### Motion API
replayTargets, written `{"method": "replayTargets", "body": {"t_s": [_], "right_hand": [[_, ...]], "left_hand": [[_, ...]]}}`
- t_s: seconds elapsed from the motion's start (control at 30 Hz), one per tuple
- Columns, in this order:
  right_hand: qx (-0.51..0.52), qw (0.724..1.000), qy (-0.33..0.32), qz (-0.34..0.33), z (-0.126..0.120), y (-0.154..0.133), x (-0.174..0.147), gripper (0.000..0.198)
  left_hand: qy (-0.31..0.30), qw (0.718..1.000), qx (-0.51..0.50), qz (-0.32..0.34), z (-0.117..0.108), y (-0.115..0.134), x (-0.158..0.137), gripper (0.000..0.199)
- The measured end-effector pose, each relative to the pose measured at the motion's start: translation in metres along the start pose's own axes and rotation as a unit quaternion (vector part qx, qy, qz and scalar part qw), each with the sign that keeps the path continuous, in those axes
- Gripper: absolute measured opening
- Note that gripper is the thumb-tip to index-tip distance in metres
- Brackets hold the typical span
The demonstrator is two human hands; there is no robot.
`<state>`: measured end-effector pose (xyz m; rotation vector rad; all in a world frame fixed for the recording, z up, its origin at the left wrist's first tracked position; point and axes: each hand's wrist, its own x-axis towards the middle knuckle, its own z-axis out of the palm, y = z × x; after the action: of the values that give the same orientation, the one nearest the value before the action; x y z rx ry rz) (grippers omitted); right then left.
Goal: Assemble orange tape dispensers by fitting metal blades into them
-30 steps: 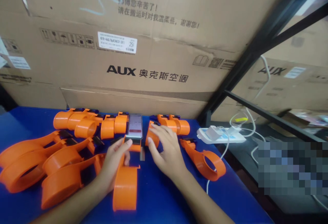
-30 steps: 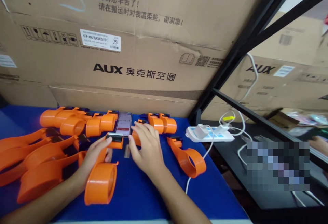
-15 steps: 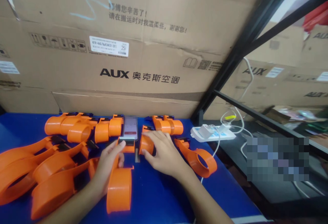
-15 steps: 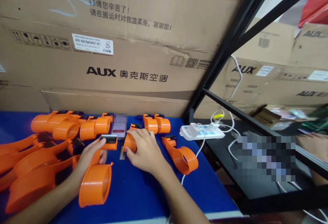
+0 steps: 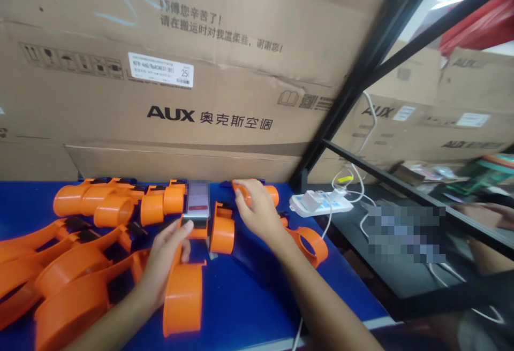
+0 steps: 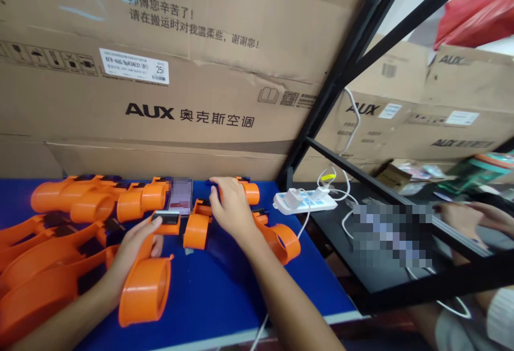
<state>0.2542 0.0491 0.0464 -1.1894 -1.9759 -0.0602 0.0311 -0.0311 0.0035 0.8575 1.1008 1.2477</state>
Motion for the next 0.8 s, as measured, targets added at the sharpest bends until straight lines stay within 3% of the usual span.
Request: {"method": "replayTargets", "body": {"t_s": [0.07,0.17,0.2,0.47,0.8], "right_hand": [[-0.118,0.99,-0.077,-0.033,0.003,0.002,0.019,0.026],[-0.307,0.921,-0.229,-0.07,0.016,0.004,0.048,0.03],[-0.324,0.91,-0.248,-0.07,0.022,0.005,0.056,0.029],[-0.364,0.861,-0.348,-0.069,0.073,0.015,0.079,0.019],[-0.354,0.856,-0.37,-0.068,0.074,0.011,0.074,0.027]], "left_hand": [[-0.009,1.0,0.0,0.013,0.001,0.002,-0.001,0.036],[-0.016,1.0,-0.002,0.024,0.001,0.005,0.0,0.035],[-0.016,1.0,-0.004,0.022,0.0,0.005,0.001,0.036],[-0.019,0.999,-0.003,0.026,-0.008,0.0,0.011,0.041],[-0.018,0.999,-0.016,0.028,-0.009,0.0,0.015,0.042]]}}
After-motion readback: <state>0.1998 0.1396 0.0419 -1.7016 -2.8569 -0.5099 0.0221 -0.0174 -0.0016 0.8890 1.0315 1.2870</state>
